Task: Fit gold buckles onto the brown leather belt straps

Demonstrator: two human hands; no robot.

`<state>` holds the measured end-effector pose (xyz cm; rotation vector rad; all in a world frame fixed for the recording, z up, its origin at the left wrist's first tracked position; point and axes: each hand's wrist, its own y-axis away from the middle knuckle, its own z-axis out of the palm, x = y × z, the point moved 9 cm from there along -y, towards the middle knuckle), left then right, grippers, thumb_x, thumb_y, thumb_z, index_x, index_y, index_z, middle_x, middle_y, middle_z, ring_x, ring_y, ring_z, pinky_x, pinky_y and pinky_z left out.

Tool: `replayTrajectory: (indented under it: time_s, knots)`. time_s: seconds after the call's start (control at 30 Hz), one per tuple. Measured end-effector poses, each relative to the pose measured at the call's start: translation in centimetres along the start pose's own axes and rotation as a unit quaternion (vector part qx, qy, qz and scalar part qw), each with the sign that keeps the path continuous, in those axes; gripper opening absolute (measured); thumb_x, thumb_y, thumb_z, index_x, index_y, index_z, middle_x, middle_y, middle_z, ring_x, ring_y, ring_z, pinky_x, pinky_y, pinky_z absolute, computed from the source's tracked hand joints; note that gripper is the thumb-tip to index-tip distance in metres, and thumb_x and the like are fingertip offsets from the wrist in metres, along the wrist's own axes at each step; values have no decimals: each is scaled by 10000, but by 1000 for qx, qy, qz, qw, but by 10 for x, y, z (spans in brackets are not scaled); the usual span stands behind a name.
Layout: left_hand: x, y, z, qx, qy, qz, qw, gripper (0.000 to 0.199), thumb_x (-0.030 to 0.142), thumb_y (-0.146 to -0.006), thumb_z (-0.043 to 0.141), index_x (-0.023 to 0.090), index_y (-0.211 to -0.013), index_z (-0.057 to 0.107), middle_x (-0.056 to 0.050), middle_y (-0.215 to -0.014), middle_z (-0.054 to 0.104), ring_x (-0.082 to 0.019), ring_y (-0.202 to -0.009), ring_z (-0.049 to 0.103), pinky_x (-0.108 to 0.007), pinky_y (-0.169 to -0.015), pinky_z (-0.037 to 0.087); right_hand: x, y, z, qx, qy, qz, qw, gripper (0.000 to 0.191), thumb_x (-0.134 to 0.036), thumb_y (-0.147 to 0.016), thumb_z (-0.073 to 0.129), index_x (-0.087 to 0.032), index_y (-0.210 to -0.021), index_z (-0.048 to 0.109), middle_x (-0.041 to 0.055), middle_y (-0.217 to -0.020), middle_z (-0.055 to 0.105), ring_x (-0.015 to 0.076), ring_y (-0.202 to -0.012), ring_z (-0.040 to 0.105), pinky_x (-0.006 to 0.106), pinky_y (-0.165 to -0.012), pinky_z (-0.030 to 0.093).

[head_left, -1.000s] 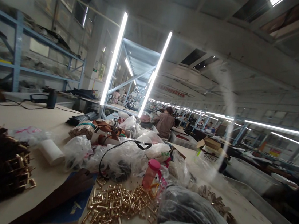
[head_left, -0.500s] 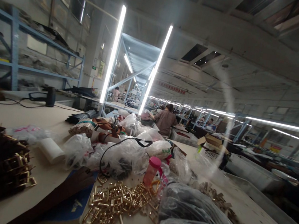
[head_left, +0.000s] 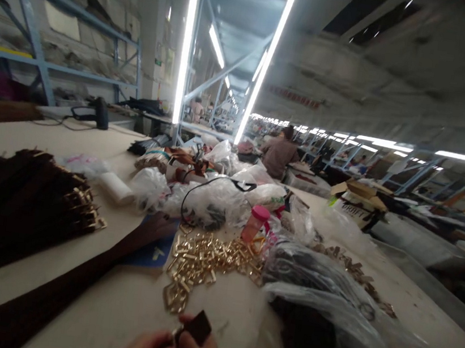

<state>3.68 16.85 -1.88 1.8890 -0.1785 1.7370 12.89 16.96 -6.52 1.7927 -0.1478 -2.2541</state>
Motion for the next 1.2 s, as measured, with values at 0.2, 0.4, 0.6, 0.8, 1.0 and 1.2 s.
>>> replayTrajectory:
  time_s: [0.2, 0.4, 0.6, 0.8, 1.0, 1.2]
  knots:
    - [-33, 13, 6, -51, 96, -53, 993, 309, 426, -741, 571, 126, -809, 554, -27, -753, 599, -123, -631, 552, -247, -593, 455, 17, 11, 10, -36, -73, 37, 996, 606, -310, -693, 673, -158, -1224, 426, -37, -679, 567, 87, -528, 480, 233, -523, 362]
    - [-42, 18, -1, -46, 67, -83, 993, 253, 358, -741, 571, 133, -852, 540, -15, -769, 593, -127, -634, 586, -229, -583, 430, 15, 12, -6, 1, -22, 43, 999, 457, -338, -675, 692, -139, -1065, 561, -4, -743, 593, 90, -577, 454, 238, -570, 377]
    - [-40, 17, -5, -27, 4, -58, 998, 202, 321, -749, 522, 128, -789, 568, -4, -688, 585, -128, -617, 567, -218, -566, 419, 23, 4, -23, 39, -44, 37, 998, 444, -375, -672, 697, -149, -1037, 583, 11, -780, 604, 91, -599, 453, 234, -578, 363]
    - [-50, 16, -9, -14, 37, -82, 996, 308, 346, -761, 506, 126, -961, 585, -27, -748, 626, -143, -634, 583, -242, -585, 435, 30, 4, -26, 55, -43, 46, 997, 411, -387, -682, 684, -163, -1015, 596, 36, -862, 626, 122, -675, 507, 242, -598, 380]
    - [-38, 26, -16, 2, 98, -87, 991, 360, 435, -725, 593, 139, -924, 637, -35, -836, 665, -147, -737, 575, -231, -674, 413, 26, 4, -24, 76, -61, 37, 995, 430, -425, -655, 698, -165, -986, 611, 44, -807, 651, 132, -642, 536, 243, -575, 402]
    - [-51, 16, -13, -22, 180, -128, 975, 360, 429, -546, 758, 178, -777, 642, 27, -668, 617, -90, -558, 479, -182, -542, 339, 42, -21, -7, 35, -189, 48, 980, 555, -530, -472, 769, -177, -878, 632, 22, -637, 622, 162, -550, 574, 286, -525, 440]
